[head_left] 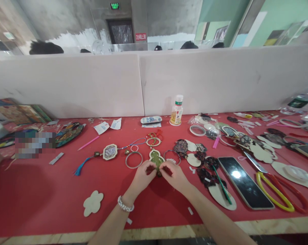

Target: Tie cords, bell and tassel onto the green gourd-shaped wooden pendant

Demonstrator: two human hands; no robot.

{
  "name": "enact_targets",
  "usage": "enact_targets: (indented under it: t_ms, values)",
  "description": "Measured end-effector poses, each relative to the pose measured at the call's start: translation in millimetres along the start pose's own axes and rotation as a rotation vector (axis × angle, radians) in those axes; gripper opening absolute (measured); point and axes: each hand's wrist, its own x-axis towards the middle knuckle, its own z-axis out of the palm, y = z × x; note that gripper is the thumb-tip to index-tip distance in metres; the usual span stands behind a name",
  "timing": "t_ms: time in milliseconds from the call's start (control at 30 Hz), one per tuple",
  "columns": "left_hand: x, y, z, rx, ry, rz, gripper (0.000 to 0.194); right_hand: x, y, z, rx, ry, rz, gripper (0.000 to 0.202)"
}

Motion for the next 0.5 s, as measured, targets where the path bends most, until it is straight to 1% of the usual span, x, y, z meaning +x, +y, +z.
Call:
enact_targets:
  t_ms: [267, 500]
  values:
    - [2.4, -3.9, 0.4, -0.174, 0.074, -0.062, 0.008, 0.0, 1.9, 0.3, 0.028, 0.027, -0.014, 0.010]
    - [3.0, -1.7, 3.3, -0.284, 0.132, -0.129, 0.014, -0.8, 3.8, 1.3, 0.031, 0.031, -0.011, 0.010]
